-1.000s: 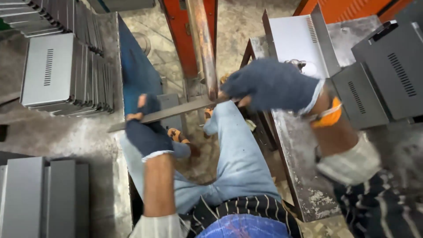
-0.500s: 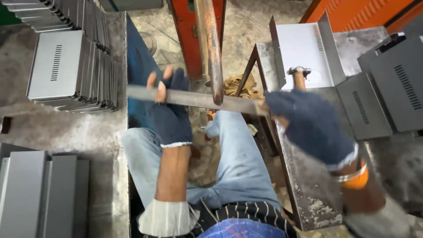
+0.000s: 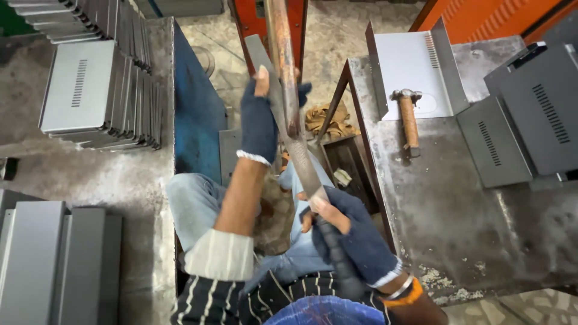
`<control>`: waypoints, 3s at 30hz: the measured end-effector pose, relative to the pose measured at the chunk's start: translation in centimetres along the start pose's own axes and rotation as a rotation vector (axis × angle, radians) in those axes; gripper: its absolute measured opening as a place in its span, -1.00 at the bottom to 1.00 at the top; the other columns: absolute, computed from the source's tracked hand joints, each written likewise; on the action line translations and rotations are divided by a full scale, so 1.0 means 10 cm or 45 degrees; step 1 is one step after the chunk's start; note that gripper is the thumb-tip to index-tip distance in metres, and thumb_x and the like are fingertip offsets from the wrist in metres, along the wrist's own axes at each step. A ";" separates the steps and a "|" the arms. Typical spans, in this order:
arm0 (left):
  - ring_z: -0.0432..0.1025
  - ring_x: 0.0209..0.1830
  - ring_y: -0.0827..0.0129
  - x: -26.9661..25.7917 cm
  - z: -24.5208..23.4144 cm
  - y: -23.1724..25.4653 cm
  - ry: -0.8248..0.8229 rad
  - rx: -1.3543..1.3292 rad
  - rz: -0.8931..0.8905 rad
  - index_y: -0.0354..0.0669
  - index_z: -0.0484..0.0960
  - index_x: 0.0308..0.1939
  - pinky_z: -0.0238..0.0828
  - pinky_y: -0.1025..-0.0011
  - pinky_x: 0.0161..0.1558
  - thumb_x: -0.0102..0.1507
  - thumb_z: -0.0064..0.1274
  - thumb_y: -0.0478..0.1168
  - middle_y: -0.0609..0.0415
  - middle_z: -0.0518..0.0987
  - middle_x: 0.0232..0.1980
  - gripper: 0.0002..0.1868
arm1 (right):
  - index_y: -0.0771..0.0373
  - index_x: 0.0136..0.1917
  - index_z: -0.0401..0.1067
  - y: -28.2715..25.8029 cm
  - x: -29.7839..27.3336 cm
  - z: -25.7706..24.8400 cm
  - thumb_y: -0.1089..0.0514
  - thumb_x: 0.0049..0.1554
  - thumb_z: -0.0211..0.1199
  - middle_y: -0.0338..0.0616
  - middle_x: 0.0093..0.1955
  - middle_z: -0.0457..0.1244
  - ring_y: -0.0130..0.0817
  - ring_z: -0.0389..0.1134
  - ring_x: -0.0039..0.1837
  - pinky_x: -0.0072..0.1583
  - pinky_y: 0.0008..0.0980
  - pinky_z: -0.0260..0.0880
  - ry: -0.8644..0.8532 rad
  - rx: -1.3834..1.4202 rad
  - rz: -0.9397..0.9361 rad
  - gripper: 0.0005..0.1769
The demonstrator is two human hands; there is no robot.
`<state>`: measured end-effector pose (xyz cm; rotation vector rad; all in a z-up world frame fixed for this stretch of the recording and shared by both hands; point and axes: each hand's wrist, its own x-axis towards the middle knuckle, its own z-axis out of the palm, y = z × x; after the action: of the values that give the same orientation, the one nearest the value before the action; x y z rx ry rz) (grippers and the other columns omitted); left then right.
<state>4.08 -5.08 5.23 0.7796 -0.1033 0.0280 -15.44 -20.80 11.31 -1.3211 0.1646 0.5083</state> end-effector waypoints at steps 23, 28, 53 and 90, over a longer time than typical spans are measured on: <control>0.60 0.05 -0.02 -0.25 -0.04 -0.16 -0.198 0.026 -0.065 -0.51 0.49 0.13 0.60 0.13 0.11 0.47 -0.19 -0.02 -0.23 0.65 0.02 -0.50 | 0.41 -0.04 0.50 0.56 -0.01 0.11 -0.10 0.28 0.11 -0.23 -0.44 0.25 -0.51 0.22 -0.45 -0.37 -0.48 0.20 0.143 0.148 -0.112 -0.52; 0.62 -0.08 -0.01 0.09 -0.15 -0.26 -0.080 0.186 -0.230 -0.49 0.57 0.10 0.51 0.16 -0.15 0.43 -0.19 0.02 -0.16 0.71 -0.06 -0.46 | 0.44 -0.04 0.54 0.55 0.21 0.12 -0.12 0.27 0.13 -0.15 -0.52 0.23 -0.49 0.20 -0.49 -0.38 -0.47 0.19 0.235 0.101 -0.006 -0.49; 0.60 -0.20 0.06 0.22 -0.33 -0.60 0.071 -0.001 -0.220 -0.57 0.51 0.07 0.60 0.15 -0.12 0.46 -0.15 -0.05 -0.24 0.66 -0.08 -0.51 | 0.37 -0.05 0.52 0.43 0.09 0.14 -0.07 0.31 0.13 -0.20 -0.47 0.24 -0.53 0.22 -0.45 -0.38 -0.49 0.17 0.158 0.135 -0.116 -0.58; 0.59 -0.08 0.15 -0.72 -0.20 0.33 0.201 -0.025 0.250 -0.10 0.31 0.08 0.59 0.19 0.11 0.30 -0.05 -0.24 -0.11 0.65 -0.17 -0.72 | 0.11 0.16 0.52 -0.43 -0.10 -0.97 0.26 0.04 0.36 -0.12 0.10 0.37 -0.25 0.47 -0.01 -0.05 -0.32 0.46 0.208 -1.601 -1.013 -0.62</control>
<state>-3.14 -1.22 5.40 0.7428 -0.0302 0.2740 -12.79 -31.02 13.01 -2.4616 -0.6437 -0.2793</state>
